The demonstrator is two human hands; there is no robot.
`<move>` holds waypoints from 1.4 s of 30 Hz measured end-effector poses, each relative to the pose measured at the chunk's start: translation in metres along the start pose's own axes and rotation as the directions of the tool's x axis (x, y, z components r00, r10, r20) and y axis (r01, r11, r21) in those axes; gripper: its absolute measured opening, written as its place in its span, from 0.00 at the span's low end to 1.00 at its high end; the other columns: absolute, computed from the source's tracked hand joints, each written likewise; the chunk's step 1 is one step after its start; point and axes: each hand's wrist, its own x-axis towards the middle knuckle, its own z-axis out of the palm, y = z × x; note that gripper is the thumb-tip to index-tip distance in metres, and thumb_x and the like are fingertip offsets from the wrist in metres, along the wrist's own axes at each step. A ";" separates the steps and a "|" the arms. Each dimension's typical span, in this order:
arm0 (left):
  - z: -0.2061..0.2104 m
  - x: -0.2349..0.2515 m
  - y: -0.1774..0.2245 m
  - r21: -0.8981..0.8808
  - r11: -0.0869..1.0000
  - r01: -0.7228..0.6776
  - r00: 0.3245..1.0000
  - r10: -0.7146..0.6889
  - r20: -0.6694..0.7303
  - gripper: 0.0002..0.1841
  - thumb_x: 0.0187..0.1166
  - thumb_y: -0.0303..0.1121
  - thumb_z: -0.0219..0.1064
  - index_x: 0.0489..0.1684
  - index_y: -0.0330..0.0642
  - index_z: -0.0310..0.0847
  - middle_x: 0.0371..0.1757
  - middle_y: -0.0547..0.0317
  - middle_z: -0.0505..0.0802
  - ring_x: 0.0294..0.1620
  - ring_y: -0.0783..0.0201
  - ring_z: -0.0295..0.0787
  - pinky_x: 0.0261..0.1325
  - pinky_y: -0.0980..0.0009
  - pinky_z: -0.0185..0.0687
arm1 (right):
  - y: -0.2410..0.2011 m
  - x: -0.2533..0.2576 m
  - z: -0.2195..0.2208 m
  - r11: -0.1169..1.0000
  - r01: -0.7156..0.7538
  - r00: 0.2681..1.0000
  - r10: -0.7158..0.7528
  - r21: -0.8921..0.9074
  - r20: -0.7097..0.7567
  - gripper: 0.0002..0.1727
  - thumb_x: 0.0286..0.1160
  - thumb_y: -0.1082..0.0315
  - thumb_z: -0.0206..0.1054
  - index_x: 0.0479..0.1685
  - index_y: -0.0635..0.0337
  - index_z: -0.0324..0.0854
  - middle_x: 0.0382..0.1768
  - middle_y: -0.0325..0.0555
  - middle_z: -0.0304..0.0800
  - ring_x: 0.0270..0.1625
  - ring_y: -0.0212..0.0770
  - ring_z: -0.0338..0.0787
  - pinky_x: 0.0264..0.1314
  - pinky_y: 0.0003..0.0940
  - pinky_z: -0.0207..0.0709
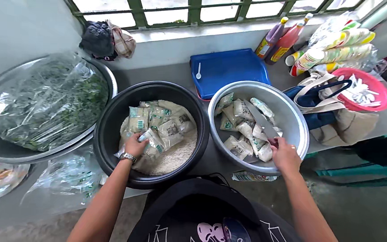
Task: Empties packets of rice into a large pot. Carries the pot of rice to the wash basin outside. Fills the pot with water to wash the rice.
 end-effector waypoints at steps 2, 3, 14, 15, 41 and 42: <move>0.004 -0.004 -0.004 -0.106 0.992 -0.063 0.997 0.059 -0.045 0.17 0.82 0.31 0.72 0.61 0.28 0.82 0.55 0.31 0.90 0.59 0.39 0.88 0.68 0.39 0.78 | -0.002 0.002 -0.003 1.000 0.013 1.000 -0.013 0.014 0.001 0.26 0.82 0.68 0.67 0.80 0.61 0.75 0.70 0.75 0.80 0.74 0.80 0.77 0.68 0.77 0.71; 0.006 -0.006 -0.007 -0.145 0.984 -0.108 0.993 0.099 -0.067 0.14 0.81 0.29 0.72 0.57 0.27 0.83 0.52 0.33 0.91 0.54 0.42 0.89 0.65 0.41 0.79 | -0.007 0.001 -0.007 0.998 0.040 0.999 -0.038 0.045 -0.037 0.28 0.79 0.68 0.69 0.80 0.63 0.75 0.73 0.77 0.77 0.75 0.82 0.74 0.70 0.80 0.67; -0.012 -0.032 0.022 -0.035 0.851 -0.524 0.852 0.523 -0.037 0.05 0.74 0.19 0.75 0.42 0.29 0.89 0.49 0.40 0.93 0.52 0.48 0.91 0.63 0.48 0.85 | -0.327 -0.047 0.046 0.347 0.826 0.277 -0.936 0.445 0.217 0.30 0.83 0.62 0.69 0.84 0.59 0.73 0.83 0.59 0.74 0.83 0.63 0.75 0.83 0.62 0.68; -0.015 -0.031 0.020 -0.054 0.831 -0.553 0.833 0.551 -0.051 0.05 0.72 0.19 0.76 0.42 0.30 0.90 0.50 0.40 0.92 0.53 0.49 0.91 0.63 0.50 0.85 | -0.342 -0.050 0.056 0.326 0.835 0.246 -0.942 0.444 0.228 0.24 0.84 0.65 0.68 0.77 0.60 0.79 0.76 0.60 0.82 0.77 0.63 0.80 0.78 0.63 0.72; -0.055 -0.006 -0.026 -0.516 0.735 -0.439 0.838 0.542 0.059 0.26 0.53 0.20 0.88 0.54 0.33 0.86 0.43 0.50 0.96 0.43 0.63 0.95 0.54 0.63 0.92 | -0.299 -0.038 0.053 0.620 0.595 0.531 -0.781 0.511 0.330 0.16 0.77 0.55 0.75 0.45 0.60 0.93 0.37 0.48 0.95 0.36 0.39 0.91 0.48 0.45 0.85; -0.055 -0.007 -0.027 -0.461 0.748 -0.478 0.821 0.567 0.067 0.25 0.54 0.23 0.88 0.53 0.34 0.87 0.43 0.51 0.96 0.43 0.63 0.95 0.54 0.63 0.92 | -0.299 -0.037 0.050 0.635 0.609 0.525 -0.772 0.475 0.359 0.17 0.77 0.53 0.74 0.49 0.58 0.94 0.42 0.51 0.96 0.44 0.44 0.93 0.55 0.51 0.84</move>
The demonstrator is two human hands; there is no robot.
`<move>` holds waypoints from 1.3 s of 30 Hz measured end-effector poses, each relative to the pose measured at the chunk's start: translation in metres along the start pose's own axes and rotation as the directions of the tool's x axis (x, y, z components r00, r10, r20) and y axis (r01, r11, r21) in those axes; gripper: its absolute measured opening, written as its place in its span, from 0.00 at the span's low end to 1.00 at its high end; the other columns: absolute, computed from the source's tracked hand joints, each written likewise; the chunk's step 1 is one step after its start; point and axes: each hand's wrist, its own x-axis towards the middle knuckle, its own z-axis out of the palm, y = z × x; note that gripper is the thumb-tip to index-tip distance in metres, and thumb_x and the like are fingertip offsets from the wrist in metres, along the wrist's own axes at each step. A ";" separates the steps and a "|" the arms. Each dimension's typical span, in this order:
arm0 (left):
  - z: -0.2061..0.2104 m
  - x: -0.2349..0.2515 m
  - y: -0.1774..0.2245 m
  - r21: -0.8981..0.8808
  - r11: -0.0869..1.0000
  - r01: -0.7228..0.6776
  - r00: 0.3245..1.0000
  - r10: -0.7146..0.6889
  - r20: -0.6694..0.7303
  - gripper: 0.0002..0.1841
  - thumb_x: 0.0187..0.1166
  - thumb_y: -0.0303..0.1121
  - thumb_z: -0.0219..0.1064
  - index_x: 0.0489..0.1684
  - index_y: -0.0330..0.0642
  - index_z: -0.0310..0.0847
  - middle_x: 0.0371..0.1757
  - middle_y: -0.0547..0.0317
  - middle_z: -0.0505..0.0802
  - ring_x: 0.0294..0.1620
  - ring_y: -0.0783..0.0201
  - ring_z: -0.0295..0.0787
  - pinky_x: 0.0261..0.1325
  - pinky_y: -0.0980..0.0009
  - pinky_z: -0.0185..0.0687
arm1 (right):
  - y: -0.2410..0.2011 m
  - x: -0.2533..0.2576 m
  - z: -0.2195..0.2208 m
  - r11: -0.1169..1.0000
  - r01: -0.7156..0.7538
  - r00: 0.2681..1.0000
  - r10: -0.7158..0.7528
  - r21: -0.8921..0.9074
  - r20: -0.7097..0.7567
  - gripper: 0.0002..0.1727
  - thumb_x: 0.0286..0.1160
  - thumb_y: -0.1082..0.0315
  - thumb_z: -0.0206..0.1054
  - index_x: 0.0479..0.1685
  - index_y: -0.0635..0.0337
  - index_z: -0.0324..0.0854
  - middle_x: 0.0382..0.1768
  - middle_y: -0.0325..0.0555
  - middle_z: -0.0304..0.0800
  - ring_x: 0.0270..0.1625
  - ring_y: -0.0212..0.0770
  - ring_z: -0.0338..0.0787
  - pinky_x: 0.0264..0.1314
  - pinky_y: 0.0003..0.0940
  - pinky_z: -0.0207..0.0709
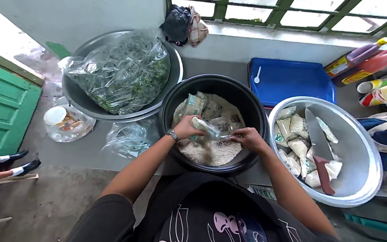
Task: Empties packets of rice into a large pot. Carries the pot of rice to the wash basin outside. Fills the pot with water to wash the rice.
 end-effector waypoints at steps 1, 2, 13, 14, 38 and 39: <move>0.002 0.000 0.002 0.073 0.997 -0.010 1.000 0.008 0.021 0.24 0.56 0.26 0.89 0.53 0.36 0.88 0.43 0.51 0.97 0.44 0.63 0.95 0.55 0.61 0.92 | -0.003 0.001 -0.001 1.000 -0.012 1.000 0.013 -0.029 0.029 0.19 0.78 0.52 0.74 0.54 0.57 0.94 0.49 0.53 0.97 0.53 0.49 0.94 0.65 0.56 0.82; 0.004 0.001 0.005 0.148 0.989 -0.007 0.999 0.002 0.039 0.23 0.59 0.29 0.88 0.54 0.38 0.89 0.44 0.50 0.97 0.45 0.61 0.95 0.56 0.57 0.92 | -0.008 0.001 -0.002 0.999 -0.010 0.999 0.011 -0.040 0.036 0.20 0.77 0.53 0.74 0.58 0.57 0.92 0.52 0.56 0.96 0.57 0.52 0.93 0.68 0.58 0.80; 0.015 -0.005 0.089 0.734 0.674 0.077 0.993 -0.121 0.008 0.25 0.67 0.46 0.84 0.62 0.50 0.88 0.42 0.48 0.96 0.46 0.43 0.94 0.48 0.37 0.84 | -0.033 -0.010 -0.002 0.969 0.110 0.986 -0.135 -0.223 -0.100 0.17 0.76 0.64 0.74 0.62 0.53 0.91 0.54 0.59 0.92 0.56 0.60 0.92 0.61 0.64 0.82; 0.016 -0.003 0.091 0.758 0.649 0.068 0.992 -0.123 0.016 0.25 0.67 0.46 0.84 0.62 0.50 0.87 0.42 0.48 0.96 0.46 0.43 0.94 0.48 0.37 0.84 | -0.035 -0.010 -0.001 0.961 0.110 0.982 -0.144 -0.253 -0.120 0.17 0.77 0.63 0.74 0.62 0.53 0.91 0.53 0.60 0.91 0.54 0.61 0.91 0.58 0.64 0.82; 0.019 0.034 0.042 -0.211 0.957 0.199 0.964 -0.230 -0.135 0.29 0.89 0.45 0.64 0.78 0.31 0.67 0.63 0.35 0.88 0.64 0.48 0.86 0.71 0.48 0.80 | -0.074 0.010 0.024 0.652 0.014 0.964 0.193 0.758 -0.184 0.38 0.82 0.55 0.68 0.91 0.40 0.58 0.82 0.49 0.73 0.66 0.50 0.87 0.59 0.54 0.86; 0.030 0.034 0.039 -0.311 0.930 0.196 0.962 -0.244 -0.124 0.29 0.92 0.48 0.56 0.81 0.34 0.64 0.66 0.37 0.86 0.65 0.50 0.86 0.71 0.50 0.80 | -0.077 0.016 0.031 0.596 -0.011 0.961 0.228 0.803 -0.156 0.40 0.77 0.60 0.74 0.90 0.39 0.61 0.78 0.50 0.76 0.60 0.51 0.90 0.54 0.53 0.89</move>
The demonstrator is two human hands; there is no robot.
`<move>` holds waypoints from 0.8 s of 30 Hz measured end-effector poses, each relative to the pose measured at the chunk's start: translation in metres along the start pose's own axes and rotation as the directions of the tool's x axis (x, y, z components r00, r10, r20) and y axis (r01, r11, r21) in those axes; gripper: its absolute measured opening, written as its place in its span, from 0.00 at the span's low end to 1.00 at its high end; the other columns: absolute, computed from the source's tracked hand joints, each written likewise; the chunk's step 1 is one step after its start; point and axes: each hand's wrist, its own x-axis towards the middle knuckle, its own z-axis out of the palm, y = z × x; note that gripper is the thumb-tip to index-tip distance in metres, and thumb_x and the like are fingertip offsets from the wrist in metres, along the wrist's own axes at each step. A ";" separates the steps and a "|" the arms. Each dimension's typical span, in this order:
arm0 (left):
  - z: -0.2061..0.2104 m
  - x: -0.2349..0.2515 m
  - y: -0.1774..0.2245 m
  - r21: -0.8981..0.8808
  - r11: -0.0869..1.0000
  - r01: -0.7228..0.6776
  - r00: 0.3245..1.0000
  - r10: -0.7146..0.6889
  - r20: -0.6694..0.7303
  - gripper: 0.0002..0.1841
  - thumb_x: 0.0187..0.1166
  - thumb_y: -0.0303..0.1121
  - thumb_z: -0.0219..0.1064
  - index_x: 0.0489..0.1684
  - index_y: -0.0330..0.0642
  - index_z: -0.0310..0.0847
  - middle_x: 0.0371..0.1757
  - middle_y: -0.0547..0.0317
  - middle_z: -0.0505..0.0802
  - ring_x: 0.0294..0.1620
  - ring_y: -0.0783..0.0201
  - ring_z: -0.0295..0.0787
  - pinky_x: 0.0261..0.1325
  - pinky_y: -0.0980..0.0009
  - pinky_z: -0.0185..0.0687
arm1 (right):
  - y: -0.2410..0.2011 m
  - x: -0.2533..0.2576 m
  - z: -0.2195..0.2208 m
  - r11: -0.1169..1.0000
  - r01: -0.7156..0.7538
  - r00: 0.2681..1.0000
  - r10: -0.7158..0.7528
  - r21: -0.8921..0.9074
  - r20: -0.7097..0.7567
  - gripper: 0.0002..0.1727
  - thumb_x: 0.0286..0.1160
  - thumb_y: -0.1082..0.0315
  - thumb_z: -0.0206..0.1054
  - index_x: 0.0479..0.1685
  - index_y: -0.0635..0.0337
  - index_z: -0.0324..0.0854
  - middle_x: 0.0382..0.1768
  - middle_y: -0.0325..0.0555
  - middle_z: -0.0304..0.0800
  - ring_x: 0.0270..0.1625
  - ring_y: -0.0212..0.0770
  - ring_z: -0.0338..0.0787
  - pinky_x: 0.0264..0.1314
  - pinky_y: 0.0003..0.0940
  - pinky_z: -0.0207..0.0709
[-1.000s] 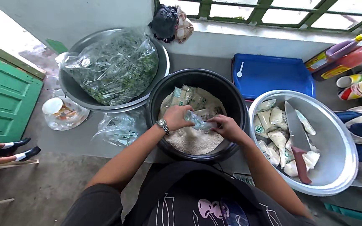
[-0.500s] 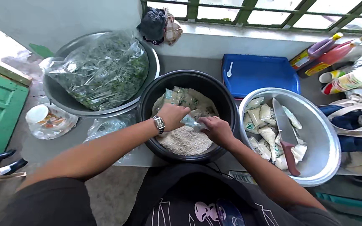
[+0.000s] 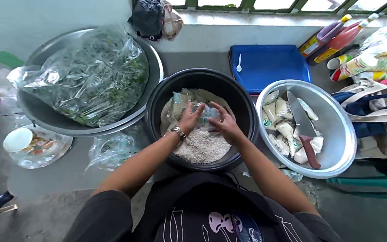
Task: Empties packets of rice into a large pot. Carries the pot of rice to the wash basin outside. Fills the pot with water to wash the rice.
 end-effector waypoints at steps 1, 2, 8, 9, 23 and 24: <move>0.009 -0.004 -0.003 -0.041 0.999 0.009 1.000 -0.008 0.017 0.31 0.94 0.55 0.46 0.83 0.39 0.63 0.67 0.41 0.86 0.64 0.53 0.86 0.69 0.52 0.81 | 0.003 0.005 0.006 0.999 -0.025 0.999 0.026 0.036 -0.023 0.40 0.73 0.65 0.77 0.87 0.42 0.65 0.73 0.52 0.81 0.56 0.51 0.92 0.51 0.52 0.91; 0.014 -0.005 -0.004 -0.087 0.996 0.031 0.998 -0.025 0.064 0.35 0.94 0.59 0.34 0.86 0.42 0.62 0.72 0.44 0.85 0.69 0.56 0.84 0.73 0.53 0.79 | 0.007 0.010 0.008 0.998 -0.037 0.998 0.039 0.044 -0.054 0.38 0.70 0.70 0.79 0.83 0.47 0.68 0.67 0.54 0.84 0.52 0.50 0.92 0.49 0.50 0.90; 0.030 0.054 -0.031 0.003 0.999 -0.036 0.999 0.036 0.029 0.29 0.98 0.45 0.34 0.87 0.36 0.61 0.66 0.40 0.88 0.61 0.53 0.88 0.63 0.56 0.81 | -0.012 0.054 -0.078 0.992 0.062 0.957 -0.090 -0.111 -0.277 0.29 0.75 0.67 0.74 0.75 0.60 0.71 0.56 0.55 0.87 0.48 0.45 0.90 0.51 0.47 0.88; 0.030 0.063 -0.038 0.154 0.988 -0.029 1.000 0.027 0.017 0.25 0.97 0.39 0.47 0.85 0.32 0.64 0.68 0.34 0.88 0.66 0.45 0.88 0.71 0.49 0.80 | -0.025 0.066 -0.097 0.991 0.093 0.925 -0.121 -0.094 -0.362 0.29 0.75 0.69 0.74 0.75 0.64 0.70 0.55 0.57 0.86 0.48 0.45 0.91 0.51 0.47 0.89; 0.065 0.060 -0.069 0.720 0.694 0.012 0.997 0.049 -0.064 0.14 0.73 0.29 0.79 0.52 0.30 0.89 0.59 0.32 0.88 0.66 0.34 0.83 0.72 0.38 0.76 | -0.047 0.105 -0.163 0.592 0.392 0.894 -0.426 -0.704 0.140 0.28 0.78 0.66 0.72 0.76 0.67 0.75 0.74 0.69 0.78 0.72 0.62 0.83 0.71 0.56 0.80; 0.065 0.053 -0.068 0.686 0.727 -0.019 0.996 0.077 -0.054 0.14 0.72 0.25 0.79 0.52 0.30 0.88 0.60 0.33 0.88 0.63 0.36 0.85 0.69 0.40 0.79 | -0.024 0.096 -0.137 0.584 0.471 0.882 -0.321 -0.661 0.345 0.31 0.72 0.67 0.77 0.77 0.62 0.76 0.75 0.64 0.79 0.74 0.60 0.83 0.73 0.58 0.80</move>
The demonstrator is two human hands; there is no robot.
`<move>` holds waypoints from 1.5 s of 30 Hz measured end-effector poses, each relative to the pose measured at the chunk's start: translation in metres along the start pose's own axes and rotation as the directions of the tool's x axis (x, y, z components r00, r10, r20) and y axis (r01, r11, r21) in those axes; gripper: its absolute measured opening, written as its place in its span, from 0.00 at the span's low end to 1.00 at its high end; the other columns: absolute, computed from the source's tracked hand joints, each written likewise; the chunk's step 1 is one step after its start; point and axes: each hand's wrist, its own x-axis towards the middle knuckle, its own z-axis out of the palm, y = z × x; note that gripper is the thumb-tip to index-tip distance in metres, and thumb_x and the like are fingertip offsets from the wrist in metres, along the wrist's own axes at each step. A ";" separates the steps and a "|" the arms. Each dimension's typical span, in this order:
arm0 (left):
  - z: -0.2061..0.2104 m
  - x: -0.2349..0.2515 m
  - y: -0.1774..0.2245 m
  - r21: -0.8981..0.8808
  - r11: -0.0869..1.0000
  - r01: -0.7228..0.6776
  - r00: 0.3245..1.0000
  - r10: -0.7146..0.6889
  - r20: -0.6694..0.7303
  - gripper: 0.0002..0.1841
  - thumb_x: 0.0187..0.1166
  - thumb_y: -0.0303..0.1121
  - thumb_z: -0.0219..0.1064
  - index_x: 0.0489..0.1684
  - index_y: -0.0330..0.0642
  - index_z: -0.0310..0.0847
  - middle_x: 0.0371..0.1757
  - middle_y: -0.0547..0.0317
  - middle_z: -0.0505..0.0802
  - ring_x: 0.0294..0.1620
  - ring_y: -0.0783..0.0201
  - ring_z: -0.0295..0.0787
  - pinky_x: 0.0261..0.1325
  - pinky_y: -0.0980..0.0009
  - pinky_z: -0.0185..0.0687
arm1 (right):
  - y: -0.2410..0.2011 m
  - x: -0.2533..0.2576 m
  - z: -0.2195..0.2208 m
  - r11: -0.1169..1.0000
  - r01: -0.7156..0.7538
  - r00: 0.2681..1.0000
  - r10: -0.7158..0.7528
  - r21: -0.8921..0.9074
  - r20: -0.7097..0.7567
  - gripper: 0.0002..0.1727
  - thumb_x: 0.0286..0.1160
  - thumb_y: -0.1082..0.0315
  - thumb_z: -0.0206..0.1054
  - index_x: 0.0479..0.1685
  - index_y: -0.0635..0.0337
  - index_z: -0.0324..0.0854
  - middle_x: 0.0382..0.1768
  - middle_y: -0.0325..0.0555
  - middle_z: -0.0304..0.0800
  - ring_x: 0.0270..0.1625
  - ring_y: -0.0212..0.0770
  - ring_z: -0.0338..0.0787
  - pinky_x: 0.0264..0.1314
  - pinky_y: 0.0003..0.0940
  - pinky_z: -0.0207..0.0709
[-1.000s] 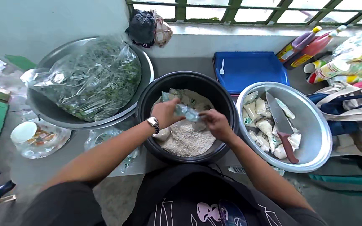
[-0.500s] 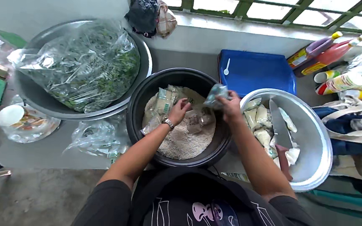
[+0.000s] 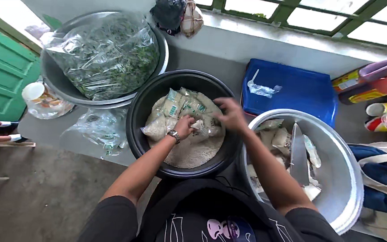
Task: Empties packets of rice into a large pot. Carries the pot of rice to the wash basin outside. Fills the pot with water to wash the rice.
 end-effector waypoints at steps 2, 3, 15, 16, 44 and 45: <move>-0.006 -0.008 0.004 -0.047 0.998 -0.037 0.999 0.038 0.009 0.13 0.70 0.19 0.77 0.52 0.28 0.87 0.63 0.34 0.87 0.61 0.40 0.88 0.68 0.44 0.83 | -0.007 0.000 0.060 0.997 0.068 0.951 -0.053 -0.039 0.305 0.40 0.63 0.63 0.85 0.82 0.54 0.75 0.77 0.60 0.79 0.76 0.62 0.81 0.76 0.65 0.76; -0.009 -0.011 0.005 -0.048 0.998 -0.046 0.999 0.046 0.012 0.12 0.70 0.18 0.76 0.49 0.28 0.87 0.62 0.34 0.87 0.61 0.41 0.88 0.68 0.46 0.83 | -0.009 0.001 0.078 0.995 0.067 0.926 -0.036 -0.069 0.375 0.38 0.67 0.63 0.83 0.81 0.55 0.76 0.73 0.60 0.83 0.75 0.63 0.82 0.76 0.66 0.75; -0.030 -0.071 -0.010 -0.850 0.484 0.207 0.842 -0.530 -0.096 0.48 0.69 0.31 0.82 0.88 0.33 0.52 0.84 0.35 0.70 0.78 0.47 0.75 0.76 0.54 0.76 | -0.089 -0.010 0.049 0.971 0.083 0.985 -0.047 -0.224 0.163 0.12 0.81 0.62 0.71 0.47 0.63 0.91 0.45 0.60 0.94 0.51 0.63 0.94 0.54 0.69 0.82; -0.032 -0.075 -0.006 -0.906 0.380 0.188 0.850 -0.525 -0.044 0.43 0.77 0.30 0.76 0.90 0.35 0.50 0.84 0.37 0.71 0.76 0.51 0.76 0.74 0.57 0.76 | -0.097 -0.012 0.045 0.981 0.094 0.994 -0.082 -0.171 0.077 0.12 0.80 0.62 0.72 0.45 0.64 0.91 0.41 0.59 0.94 0.46 0.62 0.94 0.50 0.68 0.83; -0.106 -0.069 -0.008 -0.236 0.971 -0.049 0.995 0.068 0.074 0.23 0.64 0.34 0.87 0.56 0.36 0.88 0.46 0.48 0.96 0.46 0.58 0.95 0.55 0.54 0.90 | -0.070 -0.043 0.034 0.949 0.124 0.972 -0.176 -0.288 -0.159 0.01 0.67 0.80 0.74 0.34 0.67 0.89 0.36 0.59 0.90 0.38 0.58 0.92 0.42 0.58 0.86; -0.111 -0.069 -0.003 -0.173 0.983 -0.063 0.994 0.078 0.081 0.23 0.64 0.36 0.87 0.55 0.38 0.89 0.45 0.48 0.96 0.45 0.56 0.95 0.54 0.51 0.90 | -0.071 -0.046 0.035 0.950 0.123 0.974 -0.172 -0.286 -0.151 0.02 0.66 0.80 0.74 0.34 0.66 0.90 0.37 0.58 0.91 0.37 0.57 0.92 0.40 0.58 0.85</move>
